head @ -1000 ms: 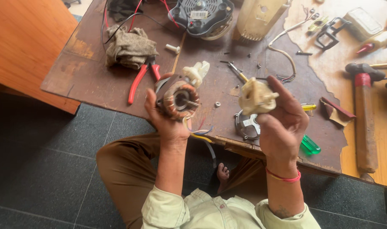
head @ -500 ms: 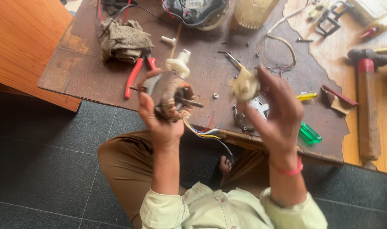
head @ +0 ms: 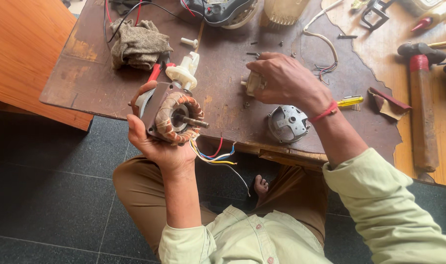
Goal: The person disassembles an electric motor by removing the outer casing and white plastic internal components by hand, and then reassembles the unit on a wooden workbench.
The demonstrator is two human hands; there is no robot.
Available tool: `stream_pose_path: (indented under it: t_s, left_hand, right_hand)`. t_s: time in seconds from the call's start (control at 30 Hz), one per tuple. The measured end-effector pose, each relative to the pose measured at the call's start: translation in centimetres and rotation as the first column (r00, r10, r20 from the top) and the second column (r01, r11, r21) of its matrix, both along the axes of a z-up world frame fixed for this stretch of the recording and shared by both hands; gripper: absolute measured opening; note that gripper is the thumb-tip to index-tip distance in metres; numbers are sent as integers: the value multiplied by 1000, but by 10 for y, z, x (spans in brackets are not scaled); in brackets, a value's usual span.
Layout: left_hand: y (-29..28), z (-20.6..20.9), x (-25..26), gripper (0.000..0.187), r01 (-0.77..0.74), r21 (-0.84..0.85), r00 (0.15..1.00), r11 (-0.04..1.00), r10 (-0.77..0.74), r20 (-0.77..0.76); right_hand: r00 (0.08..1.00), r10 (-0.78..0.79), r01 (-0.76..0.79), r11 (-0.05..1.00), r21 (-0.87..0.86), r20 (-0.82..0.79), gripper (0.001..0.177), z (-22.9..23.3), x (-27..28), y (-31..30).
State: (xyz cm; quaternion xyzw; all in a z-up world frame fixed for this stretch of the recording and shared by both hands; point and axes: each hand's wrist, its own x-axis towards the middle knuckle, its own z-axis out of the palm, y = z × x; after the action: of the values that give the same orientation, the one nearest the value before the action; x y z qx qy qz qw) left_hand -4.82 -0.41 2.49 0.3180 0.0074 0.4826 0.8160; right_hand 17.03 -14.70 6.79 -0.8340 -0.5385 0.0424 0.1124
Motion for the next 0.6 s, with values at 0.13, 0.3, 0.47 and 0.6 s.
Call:
stream_pose_path:
  t_s: [0.13, 0.3, 0.47, 0.6]
  left_hand:
    - [-1, 1, -4, 59, 14, 60, 1000, 998, -15, 8]
    - [2, 0, -6, 60, -31, 50, 999, 998, 32, -27]
    - [4, 0, -6, 59, -8, 37, 1000, 999, 8, -5]
    - [-7, 1, 4, 57, 17, 51, 1000, 999, -17, -14]
  right_hand:
    - [998, 45, -44, 999, 24, -43, 59, 2, 0, 1]
    - [1000, 5, -4, 933, 361, -3, 52, 34, -23, -52]
    - [968, -226, 215, 972, -99, -112, 66, 33, -63, -91]
    - [999, 29, -29, 999, -19, 16, 88, 16, -58, -100]
